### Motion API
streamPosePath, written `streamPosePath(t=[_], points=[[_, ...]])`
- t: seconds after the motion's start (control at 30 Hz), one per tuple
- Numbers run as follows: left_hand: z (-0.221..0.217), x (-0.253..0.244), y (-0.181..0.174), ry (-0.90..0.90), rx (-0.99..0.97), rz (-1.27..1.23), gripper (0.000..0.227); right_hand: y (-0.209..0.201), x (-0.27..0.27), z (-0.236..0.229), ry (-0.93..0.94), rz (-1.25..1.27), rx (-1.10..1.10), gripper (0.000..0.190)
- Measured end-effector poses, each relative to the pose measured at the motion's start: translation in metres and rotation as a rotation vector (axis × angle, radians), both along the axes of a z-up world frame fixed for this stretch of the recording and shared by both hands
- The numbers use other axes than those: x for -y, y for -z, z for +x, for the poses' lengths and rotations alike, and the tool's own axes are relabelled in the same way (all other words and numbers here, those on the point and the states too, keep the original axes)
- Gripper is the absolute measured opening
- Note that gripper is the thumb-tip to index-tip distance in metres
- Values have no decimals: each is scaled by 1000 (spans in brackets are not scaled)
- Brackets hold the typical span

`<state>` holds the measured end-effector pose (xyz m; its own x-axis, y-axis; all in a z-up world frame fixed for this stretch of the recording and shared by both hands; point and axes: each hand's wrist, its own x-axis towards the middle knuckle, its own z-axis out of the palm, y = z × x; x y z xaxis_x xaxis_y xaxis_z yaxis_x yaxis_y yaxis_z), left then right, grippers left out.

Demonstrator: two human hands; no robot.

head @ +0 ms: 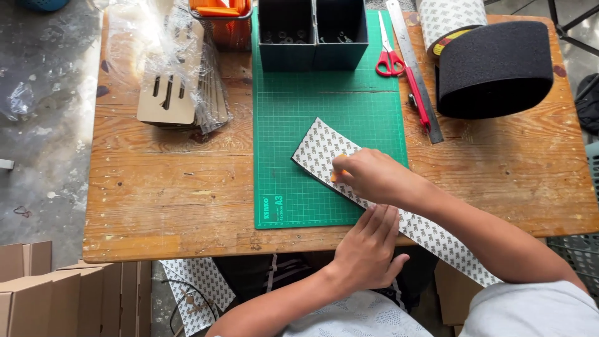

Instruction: The person applies double-sided adhesive tape to a strip of white material, smooths it with a plastic scraper, and cuts it to size using a utility knife and ruler. They then peel the backing and attach a black foam strip to the adhesive surface, smoothing it down before trimming the excess foam with scissors.

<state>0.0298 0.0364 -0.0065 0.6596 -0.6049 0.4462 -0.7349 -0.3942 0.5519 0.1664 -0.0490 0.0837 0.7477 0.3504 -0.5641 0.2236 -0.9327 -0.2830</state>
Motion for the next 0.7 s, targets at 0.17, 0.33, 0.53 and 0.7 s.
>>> streamPosePath(t=[0.17, 0.33, 0.53, 0.7], points=[[1, -3, -2, -15, 16, 32, 71, 16, -36, 30, -70, 46, 77, 13], [4, -8, -12, 7, -57, -51, 70, 27, -51, 48, -83, 105, 181, 13], [7, -8, -16, 13, -84, -12, 69, -8, -57, 56, 94, 298, 29, 16], [32, -16, -13, -14, -24, -196, 43, -9, -6, 38, 44, 356, 234, 12]])
